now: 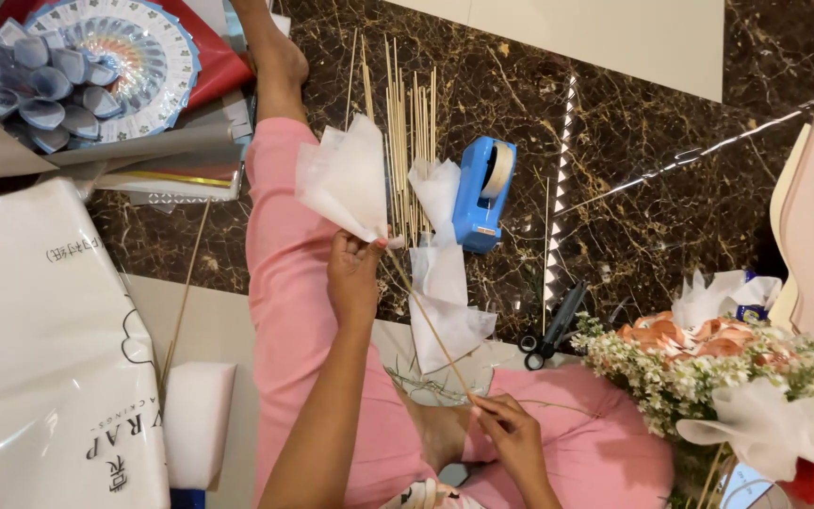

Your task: Folding small squares of tissue paper into cones and securing them to wooden sticks using tape for floral arrangements.

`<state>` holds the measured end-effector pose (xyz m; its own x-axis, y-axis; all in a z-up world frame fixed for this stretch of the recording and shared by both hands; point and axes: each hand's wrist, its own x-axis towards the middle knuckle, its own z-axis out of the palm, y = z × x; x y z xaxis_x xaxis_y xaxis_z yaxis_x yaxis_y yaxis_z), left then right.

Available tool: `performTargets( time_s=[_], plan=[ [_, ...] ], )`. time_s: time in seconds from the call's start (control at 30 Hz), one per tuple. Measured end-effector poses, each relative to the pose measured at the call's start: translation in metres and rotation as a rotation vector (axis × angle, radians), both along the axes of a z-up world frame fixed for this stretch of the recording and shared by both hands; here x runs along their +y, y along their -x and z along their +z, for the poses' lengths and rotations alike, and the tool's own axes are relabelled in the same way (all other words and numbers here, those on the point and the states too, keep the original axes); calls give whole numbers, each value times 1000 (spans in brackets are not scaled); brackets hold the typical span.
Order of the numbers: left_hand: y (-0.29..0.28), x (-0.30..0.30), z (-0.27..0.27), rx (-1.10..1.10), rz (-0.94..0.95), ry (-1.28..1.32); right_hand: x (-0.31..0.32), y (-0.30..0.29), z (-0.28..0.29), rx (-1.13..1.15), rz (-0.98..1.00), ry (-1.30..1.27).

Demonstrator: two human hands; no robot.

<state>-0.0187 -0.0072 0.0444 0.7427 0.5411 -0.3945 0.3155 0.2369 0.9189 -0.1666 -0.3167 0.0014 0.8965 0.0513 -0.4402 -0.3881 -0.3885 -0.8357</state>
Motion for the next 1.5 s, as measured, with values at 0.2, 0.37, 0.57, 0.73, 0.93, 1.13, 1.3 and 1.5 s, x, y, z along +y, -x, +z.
performTargets(
  time_s=[0.2,0.37,0.57,0.73,0.93,1.13,1.3,1.5],
  plan=[
    [1,-2,-7,-263,47,189,5,16,14,-2,-24,122],
    [-1,0,-20,-294,3,292,8,19,14,32,-84,123],
    [-1,-1,-37,-388,0,443,10,2,25,-30,118,354],
    [6,-12,-25,-339,-30,441,35,-29,51,5,382,542],
    [14,-34,-24,-387,-94,511,110,-83,82,-151,155,159],
    [13,-32,-33,-329,-71,451,154,-125,74,-133,-167,-213],
    [12,-25,-33,-329,-37,481,154,-135,61,-145,-87,-112],
    [14,-33,-54,-310,-31,465,160,-139,70,-237,-93,-10]
  ],
)
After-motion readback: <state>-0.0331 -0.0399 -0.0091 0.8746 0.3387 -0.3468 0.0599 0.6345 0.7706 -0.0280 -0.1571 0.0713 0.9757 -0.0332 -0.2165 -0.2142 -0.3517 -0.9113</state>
